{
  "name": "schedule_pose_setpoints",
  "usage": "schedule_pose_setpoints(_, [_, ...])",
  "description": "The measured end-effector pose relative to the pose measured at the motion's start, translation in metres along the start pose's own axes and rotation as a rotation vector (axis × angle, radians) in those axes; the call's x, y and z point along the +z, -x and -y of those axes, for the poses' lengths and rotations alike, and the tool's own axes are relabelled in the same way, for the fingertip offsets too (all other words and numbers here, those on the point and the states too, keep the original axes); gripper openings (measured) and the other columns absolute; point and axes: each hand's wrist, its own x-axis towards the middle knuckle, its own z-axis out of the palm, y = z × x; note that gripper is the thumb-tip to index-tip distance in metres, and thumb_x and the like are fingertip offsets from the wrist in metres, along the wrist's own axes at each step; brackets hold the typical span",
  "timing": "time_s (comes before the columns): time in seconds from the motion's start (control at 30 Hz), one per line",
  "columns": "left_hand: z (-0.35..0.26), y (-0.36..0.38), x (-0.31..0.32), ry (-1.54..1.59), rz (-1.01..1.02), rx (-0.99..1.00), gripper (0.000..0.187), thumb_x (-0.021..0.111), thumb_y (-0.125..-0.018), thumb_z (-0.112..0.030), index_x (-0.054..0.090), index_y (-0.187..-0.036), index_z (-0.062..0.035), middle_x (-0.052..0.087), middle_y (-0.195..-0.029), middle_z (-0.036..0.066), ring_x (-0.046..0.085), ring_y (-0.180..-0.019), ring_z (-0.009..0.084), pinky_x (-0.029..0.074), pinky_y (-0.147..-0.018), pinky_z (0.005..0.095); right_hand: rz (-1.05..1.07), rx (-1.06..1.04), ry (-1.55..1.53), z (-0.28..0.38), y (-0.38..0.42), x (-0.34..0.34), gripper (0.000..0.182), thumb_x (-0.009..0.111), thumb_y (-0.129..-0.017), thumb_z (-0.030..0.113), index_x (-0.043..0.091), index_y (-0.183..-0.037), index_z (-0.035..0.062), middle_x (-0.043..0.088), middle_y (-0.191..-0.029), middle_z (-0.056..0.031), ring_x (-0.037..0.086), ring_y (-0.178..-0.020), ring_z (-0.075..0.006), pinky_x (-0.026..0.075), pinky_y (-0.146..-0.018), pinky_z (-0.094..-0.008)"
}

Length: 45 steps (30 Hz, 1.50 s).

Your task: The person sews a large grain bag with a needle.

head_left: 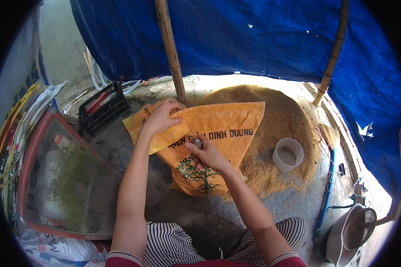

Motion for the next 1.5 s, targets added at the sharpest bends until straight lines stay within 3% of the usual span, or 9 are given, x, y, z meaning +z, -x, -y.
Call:
schedule_pose_setpoints(0.23, [0.008, 0.008, -0.019, 0.029, 0.089, -0.038, 0.033, 0.075, -0.07, -0.013, 0.064, -0.097, 0.0014, 0.065, -0.093, 0.015, 0.062, -0.087, 0.0254, 0.048, -0.08, 0.0342, -0.031, -0.008, -0.07, 0.001, -0.007, 0.003, 0.031, 0.055, -0.092, 0.028, 0.048, -0.1, -0.0012, 0.045, -0.059, -0.0001, 0.045, -0.041, -0.0083, 0.037, -0.038, -0.023])
schedule_pose_setpoints(0.3, [0.012, 0.012, -0.022, 0.201, 0.058, -0.066, 0.029, 0.074, -0.07, -0.009, 0.064, -0.094, 0.0032, 0.066, -0.087, 0.015, 0.063, -0.08, 0.0222, 0.048, -0.074, 0.0314, -0.018, -0.025, -0.038, -0.003, -0.009, 0.004, 0.03, 0.055, -0.092, 0.026, 0.049, -0.101, -0.0016, 0.045, -0.059, 0.0001, 0.045, -0.041, -0.0081, 0.037, -0.038, -0.0231])
schedule_pose_setpoints(0.5, [0.019, 0.01, -0.018, 0.101, -0.027, -0.035, 0.02, 0.072, -0.073, -0.007, 0.065, -0.088, 0.0035, 0.066, -0.075, 0.011, 0.061, -0.069, 0.0177, 0.047, -0.067, 0.031, -0.015, -0.046, 0.005, -0.005, -0.013, 0.008, 0.026, 0.055, -0.092, 0.022, 0.051, -0.101, -0.002, 0.046, -0.059, 0.0001, 0.045, -0.042, -0.0078, 0.037, -0.038, -0.0235])
schedule_pose_setpoints(0.7, [0.008, 0.012, -0.015, 0.248, -0.031, -0.051, 0.019, 0.07, -0.074, -0.009, 0.065, -0.086, 0.0041, 0.063, -0.078, 0.013, 0.059, -0.07, 0.0198, 0.046, -0.066, 0.0314, -0.046, -0.063, -0.001, -0.001, -0.011, 0.005, 0.024, 0.055, -0.092, 0.023, 0.052, -0.098, -0.0002, 0.045, -0.057, 0.0006, 0.044, -0.042, -0.0073, 0.036, -0.038, -0.023])
schedule_pose_setpoints(0.83, [0.013, 0.008, -0.008, 0.115, -0.09, 0.063, 0.02, 0.07, -0.074, -0.01, 0.064, -0.088, 0.0032, 0.062, -0.081, 0.013, 0.06, -0.071, 0.0218, 0.046, -0.065, 0.0317, -0.073, -0.072, 0.01, -0.005, -0.011, 0.005, 0.023, 0.055, -0.093, 0.024, 0.052, -0.097, 0.0012, 0.045, -0.054, 0.0013, 0.042, -0.041, -0.0066, 0.033, -0.038, -0.0223])
schedule_pose_setpoints(0.93, [0.016, 0.004, -0.004, 0.06, -0.119, 0.085, 0.025, 0.071, -0.073, -0.015, 0.063, -0.09, 0.002, 0.062, -0.083, 0.013, 0.059, -0.074, 0.0264, 0.046, -0.066, 0.0335, -0.034, -0.067, 0.024, -0.002, -0.009, 0.003, 0.027, 0.052, -0.094, 0.025, 0.049, -0.096, -0.0012, 0.05, -0.06, -0.0029, 0.049, -0.043, -0.0088, 0.043, -0.039, -0.0229])
schedule_pose_setpoints(1.03, [0.006, 0.004, 0.0, -0.059, -0.119, 0.105, 0.028, 0.072, -0.072, -0.019, 0.064, -0.091, -0.0012, 0.062, -0.087, 0.012, 0.058, -0.082, 0.0296, 0.044, -0.073, 0.0373, -0.021, 0.018, -0.086, 0.004, -0.007, 0.006, 0.029, 0.049, -0.095, 0.027, 0.047, -0.097, -0.0016, 0.052, -0.06, -0.0041, 0.051, -0.043, -0.0103, 0.045, -0.039, -0.024])
schedule_pose_setpoints(1.2, [-0.018, 0.006, 0.014, -0.278, -0.199, 0.116, 0.029, 0.072, -0.071, -0.024, 0.067, -0.093, -0.0054, 0.064, -0.093, 0.009, 0.053, -0.097, 0.0266, 0.036, -0.09, 0.0389, -0.057, 0.055, -0.127, 0.005, -0.006, 0.007, 0.027, 0.047, -0.096, 0.029, 0.047, -0.093, 0.002, 0.053, -0.059, -0.0042, 0.048, -0.04, -0.0103, 0.039, -0.036, -0.0241])
schedule_pose_setpoints(1.5, [-0.012, -0.004, 0.016, -0.203, -0.052, -0.002, 0.031, 0.069, -0.075, -0.025, 0.068, -0.099, -0.0056, 0.065, -0.098, 0.013, 0.054, -0.098, 0.0282, 0.036, -0.091, 0.0391, -0.068, 0.034, -0.086, 0.006, -0.004, 0.003, 0.027, 0.047, -0.096, 0.027, 0.047, -0.091, -0.0002, 0.051, -0.055, -0.0051, 0.045, -0.037, -0.0099, 0.036, -0.034, -0.0244])
